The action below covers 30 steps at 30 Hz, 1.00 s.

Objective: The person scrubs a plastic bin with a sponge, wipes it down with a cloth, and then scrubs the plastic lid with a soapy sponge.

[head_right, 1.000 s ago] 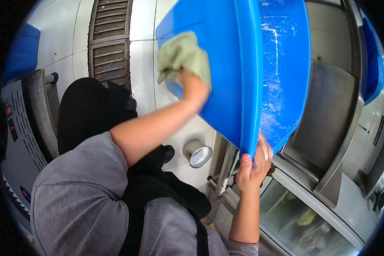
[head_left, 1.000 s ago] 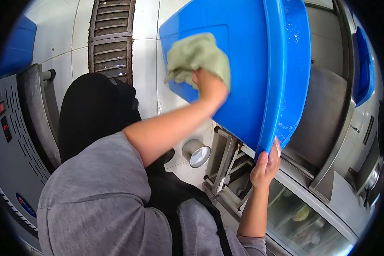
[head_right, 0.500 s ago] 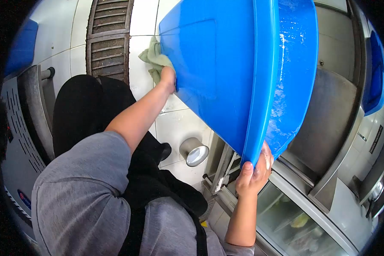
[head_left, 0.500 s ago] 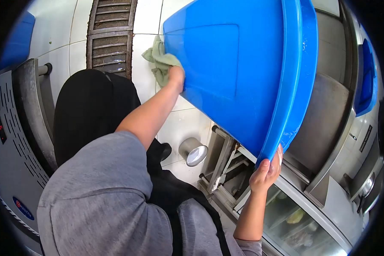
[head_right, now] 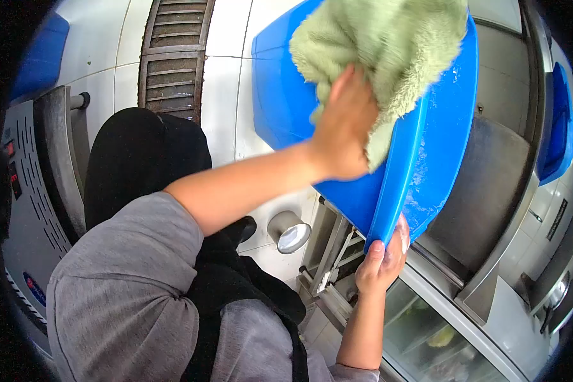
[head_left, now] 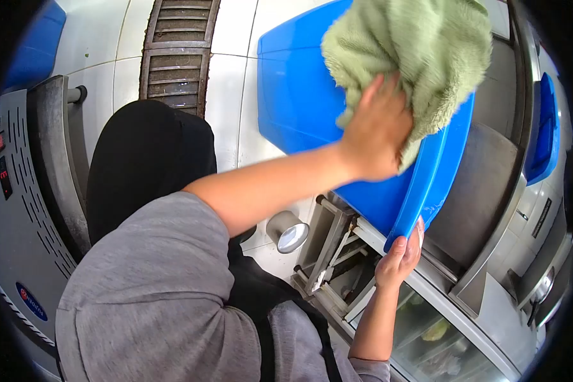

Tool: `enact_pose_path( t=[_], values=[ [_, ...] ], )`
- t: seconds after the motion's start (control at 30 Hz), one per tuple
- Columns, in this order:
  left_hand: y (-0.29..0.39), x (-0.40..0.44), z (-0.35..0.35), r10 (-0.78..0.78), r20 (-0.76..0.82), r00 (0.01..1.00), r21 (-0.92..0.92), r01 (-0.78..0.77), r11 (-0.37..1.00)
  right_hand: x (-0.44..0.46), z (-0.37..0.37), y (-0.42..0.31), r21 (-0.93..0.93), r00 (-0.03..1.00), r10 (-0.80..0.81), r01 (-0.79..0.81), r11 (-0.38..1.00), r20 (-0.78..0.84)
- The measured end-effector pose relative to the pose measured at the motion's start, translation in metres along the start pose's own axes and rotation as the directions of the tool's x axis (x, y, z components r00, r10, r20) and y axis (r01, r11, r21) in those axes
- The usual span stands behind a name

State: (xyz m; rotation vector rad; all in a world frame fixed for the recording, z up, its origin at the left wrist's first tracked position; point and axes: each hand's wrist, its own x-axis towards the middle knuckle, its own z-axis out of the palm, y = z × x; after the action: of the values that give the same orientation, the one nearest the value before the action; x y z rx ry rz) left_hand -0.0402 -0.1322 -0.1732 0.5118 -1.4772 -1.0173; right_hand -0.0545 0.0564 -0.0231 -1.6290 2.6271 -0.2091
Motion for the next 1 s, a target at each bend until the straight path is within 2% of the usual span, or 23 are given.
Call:
enact_pose_path(
  t=[0.03,0.07,0.13,0.17,0.2,0.23,0.27,0.3,0.33,0.37,0.4,0.43,0.47,0.5,0.53,0.57,0.6,0.63,0.67,0.7,0.77,0.83,1.0],
  values=[
    [-0.017,0.005,0.001,0.087,-0.026,0.996,-0.031,-0.088,0.996,0.000,0.000,0.000,0.010,1.000,-0.004,0.004,1.000,0.005],
    [-0.026,0.019,0.009,-0.187,-0.160,0.969,-0.143,0.165,0.976,0.000,0.000,0.000,0.009,1.000,0.004,-0.004,1.000,0.008],
    [-0.058,0.072,0.000,-0.421,0.128,0.898,0.045,0.419,0.907,0.002,0.001,-0.001,0.027,1.000,-0.016,0.016,1.000,-0.013],
    [-0.083,0.104,-0.013,-0.434,0.485,0.759,0.345,0.290,0.893,0.003,0.002,-0.002,0.027,1.000,-0.012,0.012,1.000,-0.010],
    [-0.106,0.125,-0.013,-0.431,0.299,0.851,0.215,0.380,0.900,0.005,0.002,-0.003,0.030,1.000,-0.020,0.020,0.999,-0.010],
    [-0.119,0.136,-0.011,-0.438,0.094,0.894,0.066,0.434,0.899,0.007,0.003,-0.004,0.032,0.999,-0.030,0.031,0.999,-0.012],
    [-0.112,0.133,-0.010,-0.436,0.093,0.895,0.067,0.431,0.900,0.010,0.003,-0.005,0.035,0.999,-0.041,0.042,0.999,-0.022],
    [-0.102,0.124,-0.007,-0.284,0.019,0.959,0.254,0.270,0.929,0.011,0.004,-0.007,0.037,0.999,-0.041,0.042,0.998,-0.026],
    [-0.094,0.115,-0.003,-0.109,-0.020,0.994,0.439,0.107,0.892,0.012,0.004,-0.009,0.035,0.999,-0.029,0.030,0.999,-0.033],
    [-0.096,0.093,0.023,-0.212,0.014,0.977,0.208,0.204,0.957,0.013,0.004,-0.011,0.035,0.999,-0.015,0.017,0.999,-0.044],
    [-0.073,0.059,0.022,-0.079,-0.096,0.992,0.088,0.088,0.992,0.012,0.005,-0.009,0.028,0.999,-0.016,0.018,0.999,-0.049],
    [-0.053,0.029,0.027,-0.007,-0.191,0.982,0.092,0.025,0.995,0.012,0.005,-0.008,0.031,0.998,-0.013,0.014,0.999,-0.056],
    [-0.024,0.008,0.015,0.008,-0.142,0.990,0.048,-0.002,0.999,0.012,0.006,-0.007,0.027,0.998,-0.016,0.018,0.999,-0.066],
    [-0.002,-0.014,0.014,-0.084,-0.009,0.996,-0.010,0.084,0.996,0.011,0.007,-0.006,0.021,0.997,-0.022,0.023,1.000,-0.075],
    [0.018,-0.036,0.014,-0.013,0.028,1.000,0.040,0.011,0.999,0.011,0.007,-0.006,0.020,0.997,-0.025,0.027,0.999,-0.078],
    [0.036,-0.058,0.015,-0.023,0.099,0.995,0.024,0.021,0.999,0.011,0.007,-0.005,0.027,0.997,-0.021,0.023,0.999,-0.078],
    [0.039,-0.083,0.024,-0.010,0.249,0.968,-0.107,0.037,0.994,0.011,0.007,-0.006,0.034,0.997,-0.017,0.019,0.999,-0.080],
    [0.042,-0.098,0.020,0.102,0.377,0.920,-0.111,-0.064,0.992,0.012,0.008,-0.007,0.030,0.996,-0.020,0.023,0.999,-0.090],
    [0.063,-0.069,-0.011,0.068,0.784,0.617,-0.001,-0.108,0.994,0.012,0.008,-0.008,0.026,0.996,-0.017,0.019,0.999,-0.086],
    [0.064,-0.074,-0.024,0.103,0.817,0.567,-0.010,-0.165,0.986,0.013,0.008,-0.008,0.022,0.996,-0.016,0.018,1.000,-0.083],
    [0.055,-0.101,-0.031,0.144,0.794,0.590,0.002,-0.240,0.971,0.013,0.008,-0.005,-0.002,0.995,-0.028,0.028,1.000,-0.096],
    [0.042,-0.133,-0.030,0.121,0.725,0.678,0.066,-0.243,0.968,0.013,0.009,-0.007,0.025,0.996,-0.004,0.006,1.000,-0.092],
    [0.040,-0.157,0.000,-0.007,0.422,0.906,0.131,-0.054,0.990,0.013,0.008,-0.009,0.024,0.995,-0.010,0.013,1.000,-0.102]
  ],
)
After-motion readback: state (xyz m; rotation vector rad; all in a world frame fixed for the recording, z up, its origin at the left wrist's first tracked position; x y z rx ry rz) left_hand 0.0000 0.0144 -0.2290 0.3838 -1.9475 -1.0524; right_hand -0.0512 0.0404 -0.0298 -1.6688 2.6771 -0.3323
